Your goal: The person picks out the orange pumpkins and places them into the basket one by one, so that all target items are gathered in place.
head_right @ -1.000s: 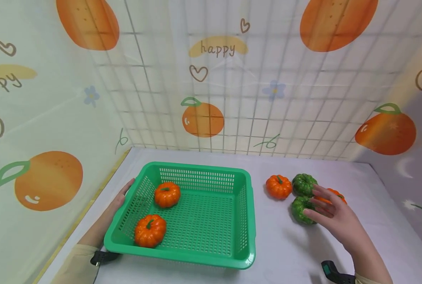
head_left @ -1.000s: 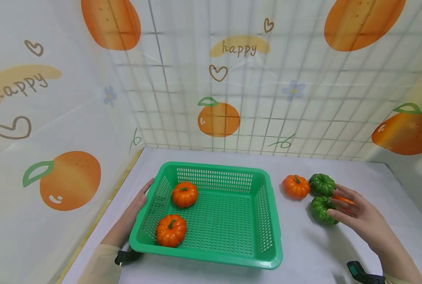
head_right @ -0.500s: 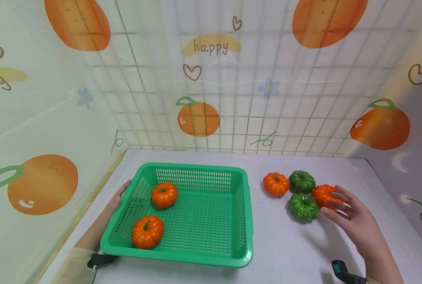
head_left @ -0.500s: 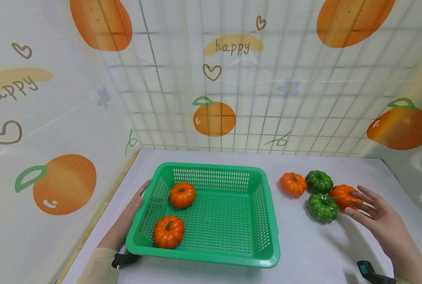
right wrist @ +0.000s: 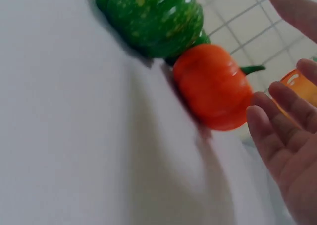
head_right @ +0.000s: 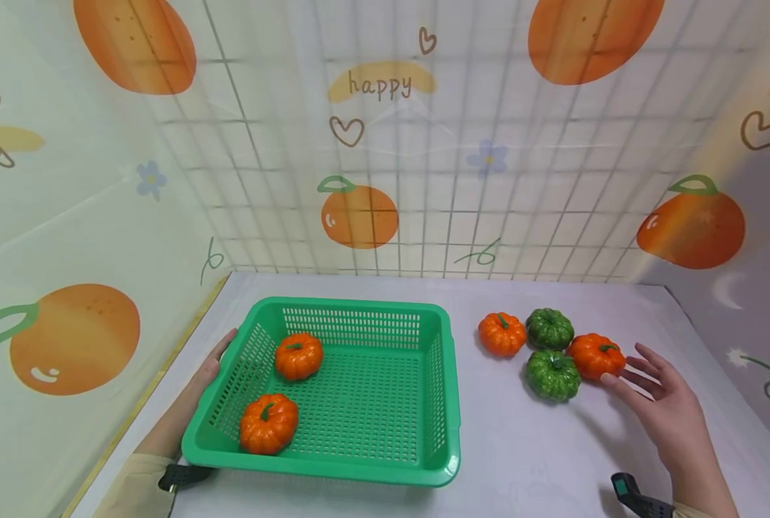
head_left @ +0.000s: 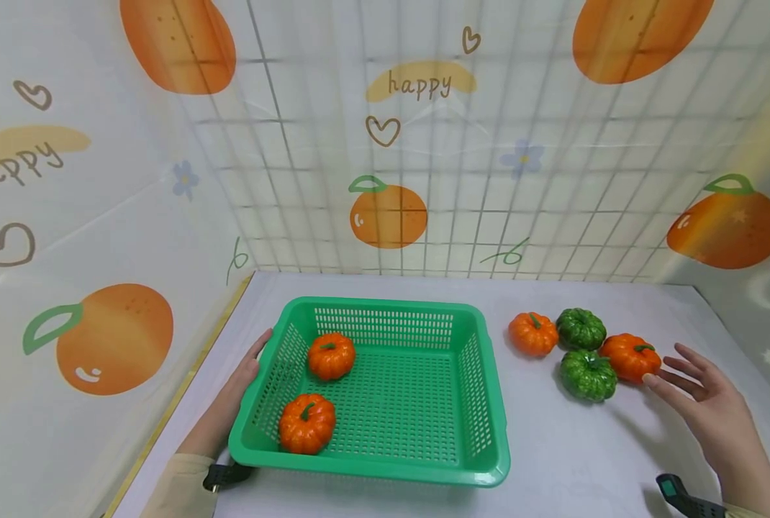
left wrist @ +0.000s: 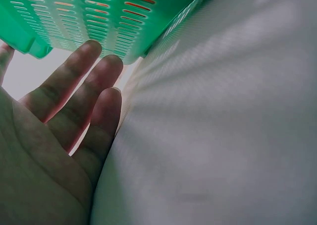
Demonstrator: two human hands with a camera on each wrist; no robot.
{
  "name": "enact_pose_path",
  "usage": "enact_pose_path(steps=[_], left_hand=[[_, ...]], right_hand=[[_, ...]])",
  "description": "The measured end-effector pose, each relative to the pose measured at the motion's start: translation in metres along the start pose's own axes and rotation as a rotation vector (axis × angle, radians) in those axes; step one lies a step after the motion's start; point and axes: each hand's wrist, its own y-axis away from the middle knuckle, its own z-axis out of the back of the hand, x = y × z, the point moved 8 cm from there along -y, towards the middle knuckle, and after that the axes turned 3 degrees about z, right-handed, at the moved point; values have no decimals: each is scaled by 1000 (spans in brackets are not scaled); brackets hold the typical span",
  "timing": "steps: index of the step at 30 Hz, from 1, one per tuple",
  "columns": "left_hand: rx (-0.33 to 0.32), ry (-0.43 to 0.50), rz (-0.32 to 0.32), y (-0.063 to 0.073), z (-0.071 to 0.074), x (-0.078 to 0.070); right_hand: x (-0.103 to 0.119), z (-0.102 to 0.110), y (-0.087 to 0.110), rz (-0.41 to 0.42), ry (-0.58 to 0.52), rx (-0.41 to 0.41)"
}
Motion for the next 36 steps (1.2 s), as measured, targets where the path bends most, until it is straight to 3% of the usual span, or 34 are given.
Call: enact_pose_path(steps=[3, 9, 17, 22, 31, 36], left_hand=[[-9, -2, -29, 0, 0, -2], [-1, -19, -6, 0, 0, -3], [-1, -24, -8, -1, 1, 0], [-9, -45, -55, -2, 0, -3], [3, -13, -18, -2, 0, 0], [-2, -34, -42, -2, 2, 1]], right_hand=[[-9, -2, -4, -20, -19, -13], [-21, -5, -11, -51, -37, -26], [-25, -15, -18, 1, 4, 48], [-27, -18, -20, -16, -2, 48], [-23, -23, -24, 49, 53, 73], [-25, -23, -26, 54, 79, 63]])
